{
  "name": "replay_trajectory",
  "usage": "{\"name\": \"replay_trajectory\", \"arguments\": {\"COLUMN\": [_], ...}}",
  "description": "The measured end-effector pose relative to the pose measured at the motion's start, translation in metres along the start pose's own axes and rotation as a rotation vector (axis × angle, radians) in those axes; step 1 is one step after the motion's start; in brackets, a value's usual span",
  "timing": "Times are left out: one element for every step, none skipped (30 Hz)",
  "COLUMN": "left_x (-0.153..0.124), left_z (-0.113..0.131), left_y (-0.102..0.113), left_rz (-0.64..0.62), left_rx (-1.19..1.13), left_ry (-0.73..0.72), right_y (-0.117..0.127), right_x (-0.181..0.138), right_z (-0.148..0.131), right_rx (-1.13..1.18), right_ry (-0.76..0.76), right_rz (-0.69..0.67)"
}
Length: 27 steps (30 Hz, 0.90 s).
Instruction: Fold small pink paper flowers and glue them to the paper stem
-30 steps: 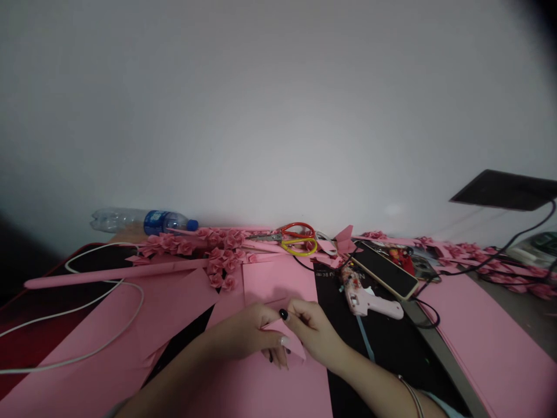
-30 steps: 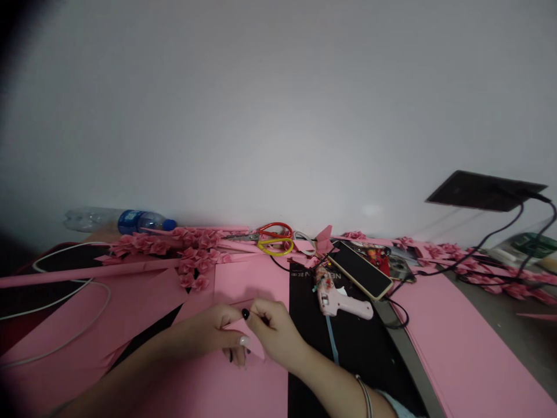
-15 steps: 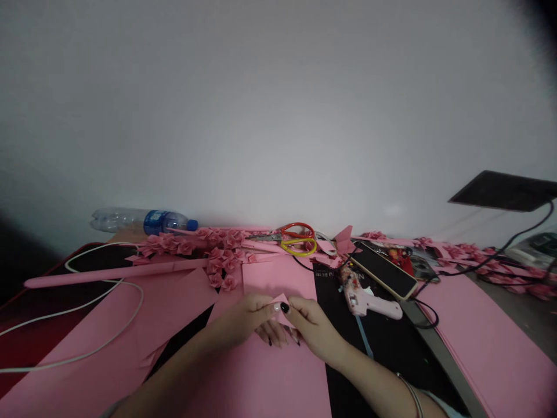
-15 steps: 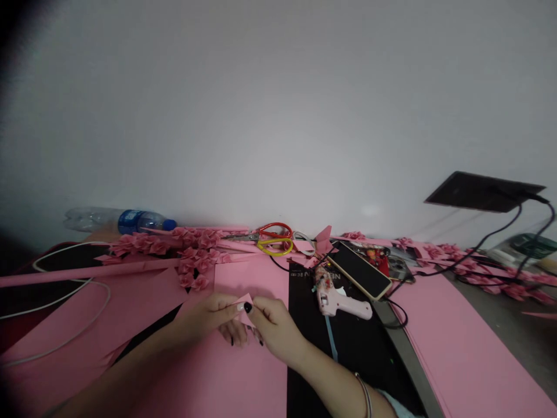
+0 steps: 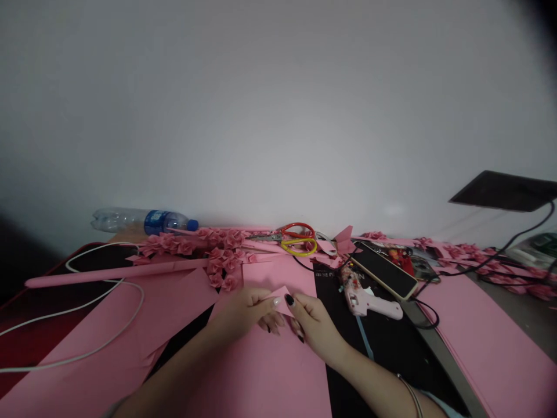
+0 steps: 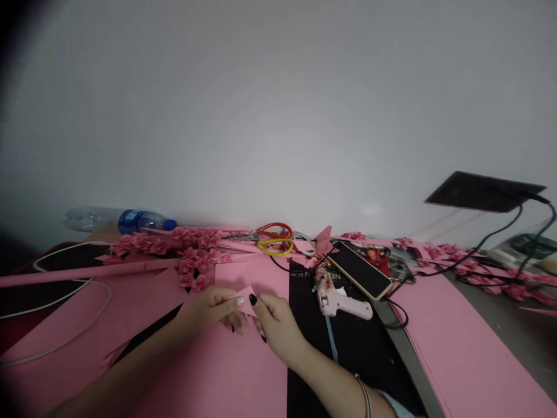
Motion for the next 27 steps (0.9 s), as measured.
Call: {"name": "replay_trajectory", "arguments": {"left_x": [0.000,0.000,0.001,0.001,0.000,0.000,0.000,-0.001,-0.001,-0.002,-0.003,-0.004,-0.004,-0.005,-0.005,-0.005,-0.006,-0.006,-0.006,-0.007,-0.007,-0.008,-0.008,-0.009,-0.009,-0.009,-0.009], "left_z": [0.000,-0.001,-0.002,-0.002,-0.002,-0.002,-0.001,0.000,0.001,0.002,0.002,0.002,0.002,0.001,0.000,-0.001,-0.002,-0.003,-0.003,-0.003,-0.002,-0.002,-0.001,-0.001,-0.001,-0.002,-0.002], "left_y": [0.001,0.003,0.004,0.005,0.006,0.005,0.005,0.003,0.002,0.000,-0.003,-0.005,-0.008,-0.011,-0.014,-0.016,-0.019,-0.021,-0.022,-0.023,-0.023,-0.024,-0.024,-0.024,-0.025,-0.025,-0.025], "left_rz": [0.006,0.016,0.025,0.033,0.034,0.029,0.019,0.007,-0.009,-0.028,-0.047,-0.065,-0.086,-0.111,-0.138,-0.166,-0.193,-0.215,-0.230,-0.241,-0.250,-0.254,-0.257,-0.257,-0.260,-0.263,-0.263], "left_rx": [-0.003,-0.002,0.004,0.013,0.026,0.039,0.047,0.049,0.048,0.045,0.039,0.037,0.037,0.042,0.049,0.059,0.072,0.080,0.083,0.083,0.080,0.080,0.080,0.082,0.078,0.068,0.049], "left_ry": [-0.010,-0.014,-0.011,-0.008,-0.005,-0.005,-0.009,-0.017,-0.025,-0.030,-0.032,-0.032,-0.029,-0.025,-0.020,-0.016,-0.014,-0.015,-0.016,-0.016,-0.014,-0.012,-0.009,-0.006,0.000,0.004,0.007], "right_y": [-0.001,-0.002,-0.003,-0.005,-0.006,-0.006,-0.008,-0.009,-0.009,-0.010,-0.010,-0.009,-0.009,-0.009,-0.009,-0.009,-0.010,-0.011,-0.011,-0.011,-0.010,-0.010,-0.010,-0.010,-0.011,-0.013,-0.014], "right_x": [0.000,-0.001,-0.001,-0.002,-0.003,-0.003,-0.004,-0.004,-0.004,-0.004,-0.004,-0.003,-0.003,-0.002,-0.002,-0.002,-0.001,-0.001,-0.002,-0.002,-0.003,-0.003,-0.004,-0.004,-0.004,-0.004,-0.004], "right_z": [0.000,0.000,-0.001,-0.002,-0.004,-0.005,-0.007,-0.009,-0.011,-0.012,-0.014,-0.015,-0.017,-0.019,-0.020,-0.021,-0.021,-0.022,-0.022,-0.022,-0.022,-0.022,-0.022,-0.022,-0.022,-0.021,-0.021], "right_rx": [-0.005,-0.013,-0.027,-0.044,-0.062,-0.081,-0.100,-0.118,-0.136,-0.157,-0.181,-0.208,-0.237,-0.260,-0.273,-0.277,-0.276,-0.272,-0.267,-0.263,-0.258,-0.250,-0.237,-0.218,-0.190,-0.154,-0.112], "right_ry": [0.007,0.016,0.027,0.039,0.055,0.073,0.088,0.096,0.100,0.102,0.104,0.109,0.118,0.132,0.145,0.156,0.163,0.169,0.173,0.175,0.176,0.175,0.172,0.166,0.158,0.149,0.142], "right_rz": [-0.011,-0.025,-0.040,-0.056,-0.070,-0.085,-0.103,-0.119,-0.128,-0.132,-0.130,-0.121,-0.107,-0.096,-0.093,-0.095,-0.103,-0.113,-0.120,-0.122,-0.122,-0.121,-0.121,-0.124,-0.133,-0.152,-0.166]}}
Point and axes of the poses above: each hand's wrist, its own x-axis towards the middle knuckle, its own y-axis out of the back of the hand, z = x × y, the point moved 8 cm from there along x, towards the middle knuckle, and after that the axes turned 6 degrees about -z, right-handed, at the moved point
